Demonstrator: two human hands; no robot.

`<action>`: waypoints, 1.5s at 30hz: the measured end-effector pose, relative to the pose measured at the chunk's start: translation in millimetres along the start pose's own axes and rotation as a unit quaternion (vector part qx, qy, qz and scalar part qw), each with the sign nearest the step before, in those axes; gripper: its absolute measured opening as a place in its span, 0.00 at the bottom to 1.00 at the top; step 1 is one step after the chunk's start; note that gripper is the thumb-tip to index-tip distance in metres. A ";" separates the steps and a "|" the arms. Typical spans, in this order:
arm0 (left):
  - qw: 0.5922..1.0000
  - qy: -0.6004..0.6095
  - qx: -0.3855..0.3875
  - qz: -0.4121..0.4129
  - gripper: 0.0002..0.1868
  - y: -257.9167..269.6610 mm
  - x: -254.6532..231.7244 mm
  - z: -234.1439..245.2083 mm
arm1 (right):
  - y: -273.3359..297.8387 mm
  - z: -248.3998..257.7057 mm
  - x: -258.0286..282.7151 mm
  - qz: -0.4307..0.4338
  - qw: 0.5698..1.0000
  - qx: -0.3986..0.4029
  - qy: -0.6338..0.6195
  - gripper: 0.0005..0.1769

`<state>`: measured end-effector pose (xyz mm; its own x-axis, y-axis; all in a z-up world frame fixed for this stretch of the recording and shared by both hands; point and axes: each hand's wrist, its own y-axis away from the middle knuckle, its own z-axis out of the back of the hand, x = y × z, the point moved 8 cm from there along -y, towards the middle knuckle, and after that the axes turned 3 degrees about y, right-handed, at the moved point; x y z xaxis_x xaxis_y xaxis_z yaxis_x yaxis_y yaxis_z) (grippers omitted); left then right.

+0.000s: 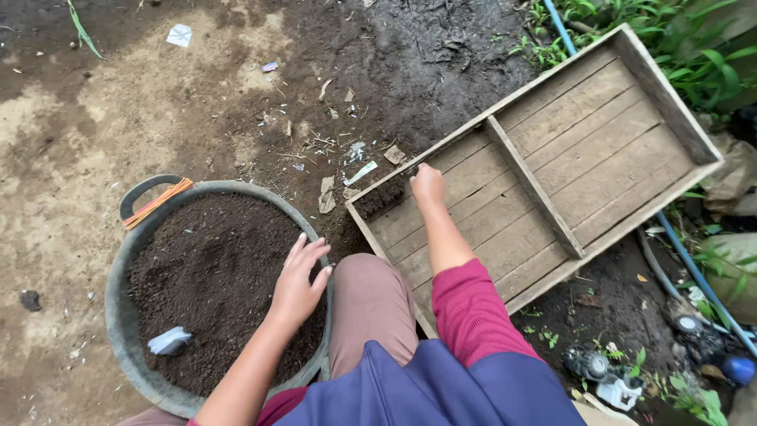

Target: The person sits on the ground and repeatedly scoops soil from a bucket, mixes it with a small amount of material from a plastic packet, and rolls it into a ball. The person then places the formed soil ball into a wooden tray.

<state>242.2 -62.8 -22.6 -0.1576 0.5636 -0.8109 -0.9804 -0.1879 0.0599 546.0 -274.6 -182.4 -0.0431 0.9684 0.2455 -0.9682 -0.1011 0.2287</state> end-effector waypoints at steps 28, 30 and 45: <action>0.849 -0.450 -0.275 0.035 0.10 179.5 165.3 148.3 | 118.4 38.9 147.5 0.233 0.968 0.073 -0.058 0.36; 0.843 -0.455 -0.288 0.006 0.09 184.3 144.1 154.1 | 150.2 55.9 171.0 0.266 0.961 0.061 -0.050 0.35; 0.863 -0.430 -0.267 0.001 0.02 179.2 112.1 171.4 | 296.1 60.6 266.5 0.439 0.891 0.085 -0.077 0.27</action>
<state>28.6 104.5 -2.9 -0.4131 0.9083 -0.0662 -0.8219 -0.4032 -0.4023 262.7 -60.3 7.8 -0.7189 0.4575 0.5234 -0.5257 -0.8504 0.0213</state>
